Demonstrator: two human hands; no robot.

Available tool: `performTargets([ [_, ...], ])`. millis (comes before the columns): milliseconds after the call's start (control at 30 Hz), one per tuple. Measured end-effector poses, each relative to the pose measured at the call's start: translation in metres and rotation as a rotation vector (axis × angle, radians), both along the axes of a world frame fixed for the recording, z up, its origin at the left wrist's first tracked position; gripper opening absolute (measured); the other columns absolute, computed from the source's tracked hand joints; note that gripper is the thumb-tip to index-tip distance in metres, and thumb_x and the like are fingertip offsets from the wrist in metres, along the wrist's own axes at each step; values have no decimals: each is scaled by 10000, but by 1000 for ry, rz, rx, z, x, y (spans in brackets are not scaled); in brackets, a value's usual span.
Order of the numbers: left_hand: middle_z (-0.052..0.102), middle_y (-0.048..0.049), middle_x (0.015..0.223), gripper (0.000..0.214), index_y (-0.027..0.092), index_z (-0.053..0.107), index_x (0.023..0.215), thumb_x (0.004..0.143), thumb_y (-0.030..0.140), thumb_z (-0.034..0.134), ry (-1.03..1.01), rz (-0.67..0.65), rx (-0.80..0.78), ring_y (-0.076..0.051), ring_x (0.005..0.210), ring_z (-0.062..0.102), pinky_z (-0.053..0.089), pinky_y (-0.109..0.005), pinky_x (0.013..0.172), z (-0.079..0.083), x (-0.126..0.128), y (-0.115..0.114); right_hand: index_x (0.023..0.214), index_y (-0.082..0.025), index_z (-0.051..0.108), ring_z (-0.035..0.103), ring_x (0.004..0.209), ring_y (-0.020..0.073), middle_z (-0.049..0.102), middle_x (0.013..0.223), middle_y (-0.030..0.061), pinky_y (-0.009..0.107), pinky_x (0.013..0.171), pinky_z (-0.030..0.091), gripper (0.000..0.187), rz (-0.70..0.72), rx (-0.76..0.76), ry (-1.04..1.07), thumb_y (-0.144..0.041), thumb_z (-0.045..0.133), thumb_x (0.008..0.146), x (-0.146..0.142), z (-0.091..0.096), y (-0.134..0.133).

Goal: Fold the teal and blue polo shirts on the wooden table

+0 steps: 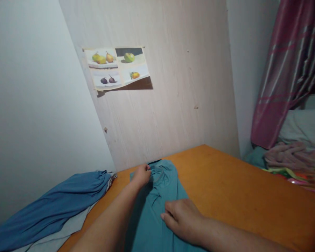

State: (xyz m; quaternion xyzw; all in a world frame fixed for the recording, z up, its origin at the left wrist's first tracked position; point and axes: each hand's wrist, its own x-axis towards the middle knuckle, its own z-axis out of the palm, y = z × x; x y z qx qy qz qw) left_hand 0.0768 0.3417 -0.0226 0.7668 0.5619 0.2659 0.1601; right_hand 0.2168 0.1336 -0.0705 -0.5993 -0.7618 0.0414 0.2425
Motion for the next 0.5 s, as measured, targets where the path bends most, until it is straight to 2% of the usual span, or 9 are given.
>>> performTargets([
  [100,661,-124,1222,330,197,664,1107,796,106,602,117,-11,85,-253,1163,583,405,-321,970,-10,11,18,845,-231,674,693,752,195,760,838,28,295,575,246,279,19,-15,-4,-428,496,928,1,2,0],
  [200,629,-137,1285,427,207,653,1192,790,81,585,200,-22,129,-276,1217,553,384,-354,1012,-18,22,30,864,-235,688,707,771,212,769,871,35,296,567,253,270,21,-47,-25,-432,509,907,2,3,3],
  [267,652,-133,1241,395,224,681,1143,784,91,588,237,-16,129,-295,1183,575,412,-375,975,-22,28,36,878,-235,697,714,781,222,772,886,40,294,564,264,272,26,-76,-39,-436,515,895,2,5,4],
  [333,681,-141,1163,277,224,714,1015,789,121,591,258,6,120,-324,1131,600,438,-402,919,-25,33,41,884,-233,704,718,786,230,774,890,45,292,561,277,279,32,-104,-50,-439,516,887,2,7,5],
  [500,717,-117,1022,100,220,672,844,767,168,637,208,47,117,-317,1047,624,442,-398,869,-25,39,47,882,-220,715,724,801,251,774,909,69,296,565,306,318,30,-138,-62,-451,498,889,1,11,6],
])
